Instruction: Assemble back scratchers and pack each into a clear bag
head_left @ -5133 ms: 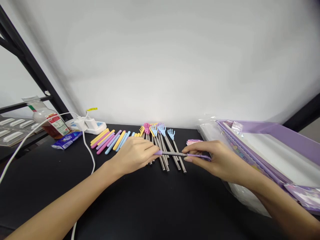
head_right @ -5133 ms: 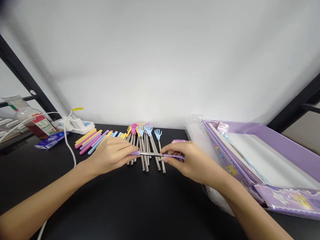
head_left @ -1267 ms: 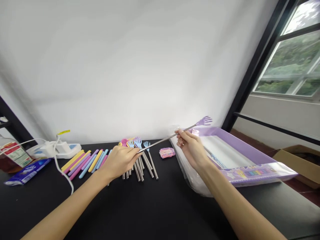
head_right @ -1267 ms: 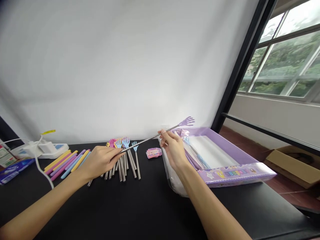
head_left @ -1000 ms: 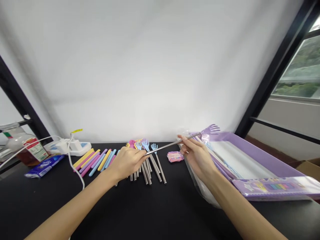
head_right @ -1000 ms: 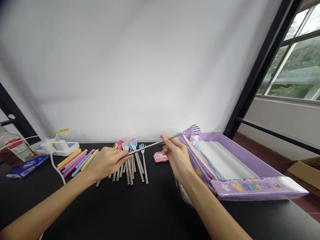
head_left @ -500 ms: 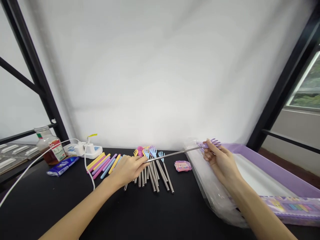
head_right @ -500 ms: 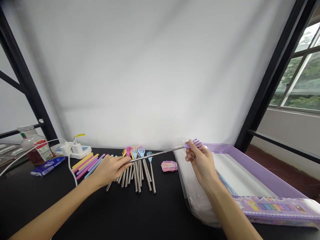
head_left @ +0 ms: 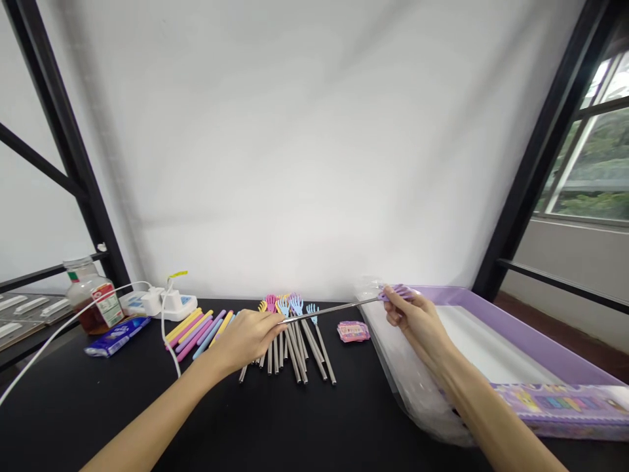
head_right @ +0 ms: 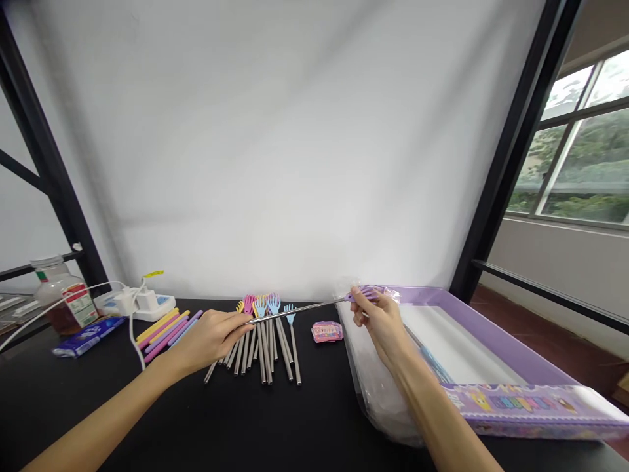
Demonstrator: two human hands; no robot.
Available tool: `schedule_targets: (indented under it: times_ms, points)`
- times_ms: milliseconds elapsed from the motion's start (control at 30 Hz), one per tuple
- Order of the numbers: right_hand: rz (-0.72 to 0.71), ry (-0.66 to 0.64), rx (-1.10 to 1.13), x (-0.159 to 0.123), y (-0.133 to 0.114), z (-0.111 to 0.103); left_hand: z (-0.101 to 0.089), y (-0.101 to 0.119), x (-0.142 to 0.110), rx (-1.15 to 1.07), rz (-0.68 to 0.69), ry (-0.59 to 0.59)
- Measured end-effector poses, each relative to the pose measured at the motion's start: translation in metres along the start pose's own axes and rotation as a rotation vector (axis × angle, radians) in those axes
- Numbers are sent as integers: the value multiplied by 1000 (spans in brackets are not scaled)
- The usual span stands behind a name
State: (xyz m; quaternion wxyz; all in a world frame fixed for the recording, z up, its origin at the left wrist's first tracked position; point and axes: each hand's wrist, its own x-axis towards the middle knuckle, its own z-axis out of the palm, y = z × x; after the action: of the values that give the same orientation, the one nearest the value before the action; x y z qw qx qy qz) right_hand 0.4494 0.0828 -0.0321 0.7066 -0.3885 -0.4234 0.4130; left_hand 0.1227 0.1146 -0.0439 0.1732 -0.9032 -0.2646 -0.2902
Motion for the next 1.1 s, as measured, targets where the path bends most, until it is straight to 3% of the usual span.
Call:
schedule_targets:
  times_ms: [233,433,533,800,967,1100]
  points:
    - [6,-133,-97,-15,4,19,0,-2,9,-59,0,65]
    - [20,-271,-147,-18,12,21,-15,5,15,-321,-91,-186]
    - [-3,-309,-184,-25,17,30,-16,13,23,-375,-97,-191]
    - [159,-244,-169,-44,21,58,20,38,28,66,43,42]
    - [204,-201,-62,-41,21,67,18,36,34,49,-18,-10]
    - [86,-3,-13,-8,9,35,3,5,27,-159,-137,-130]
